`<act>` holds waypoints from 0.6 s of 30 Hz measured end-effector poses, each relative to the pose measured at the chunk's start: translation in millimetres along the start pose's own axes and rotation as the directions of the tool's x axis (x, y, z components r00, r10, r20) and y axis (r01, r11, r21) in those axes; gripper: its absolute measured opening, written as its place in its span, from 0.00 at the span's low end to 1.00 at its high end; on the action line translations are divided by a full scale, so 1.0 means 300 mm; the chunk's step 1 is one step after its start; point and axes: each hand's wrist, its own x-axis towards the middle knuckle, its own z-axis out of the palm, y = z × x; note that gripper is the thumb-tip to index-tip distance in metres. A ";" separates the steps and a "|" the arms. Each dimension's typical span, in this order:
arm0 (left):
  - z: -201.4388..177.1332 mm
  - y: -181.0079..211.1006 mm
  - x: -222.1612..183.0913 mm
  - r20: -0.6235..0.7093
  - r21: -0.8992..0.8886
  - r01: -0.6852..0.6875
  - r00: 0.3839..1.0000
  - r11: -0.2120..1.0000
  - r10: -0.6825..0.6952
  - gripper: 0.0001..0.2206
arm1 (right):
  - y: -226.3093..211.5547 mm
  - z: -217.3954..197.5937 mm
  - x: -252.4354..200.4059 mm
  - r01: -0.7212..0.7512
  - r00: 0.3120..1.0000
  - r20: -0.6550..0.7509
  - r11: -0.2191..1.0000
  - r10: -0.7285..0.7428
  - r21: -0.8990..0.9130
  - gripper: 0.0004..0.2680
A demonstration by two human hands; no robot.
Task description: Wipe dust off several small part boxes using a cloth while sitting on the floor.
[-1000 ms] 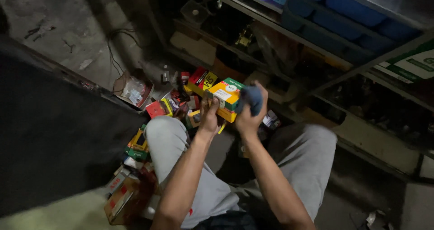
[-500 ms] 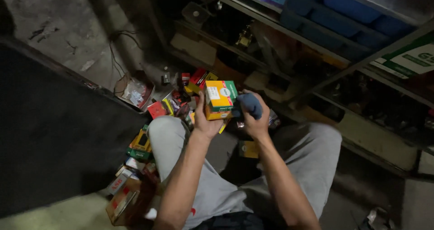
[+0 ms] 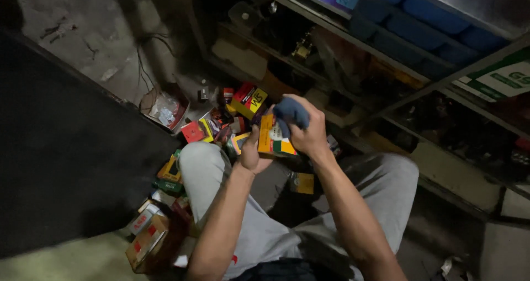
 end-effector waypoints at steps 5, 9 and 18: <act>-0.135 -0.091 0.010 -0.217 0.196 -0.004 0.975 0.981 0.048 0.37 | 0.066 0.067 -0.035 -0.164 0.962 -0.201 0.980 0.184 0.112 0.16; -0.175 -0.121 0.037 -0.552 0.077 -0.020 0.831 0.997 0.059 0.38 | 0.193 0.138 -0.097 -0.211 0.908 -0.350 0.973 0.231 0.095 0.12; -0.024 -0.081 0.026 -0.311 0.906 0.048 0.750 0.421 0.584 0.36 | 0.288 0.110 -0.120 -0.228 0.881 -0.356 0.939 0.312 0.258 0.08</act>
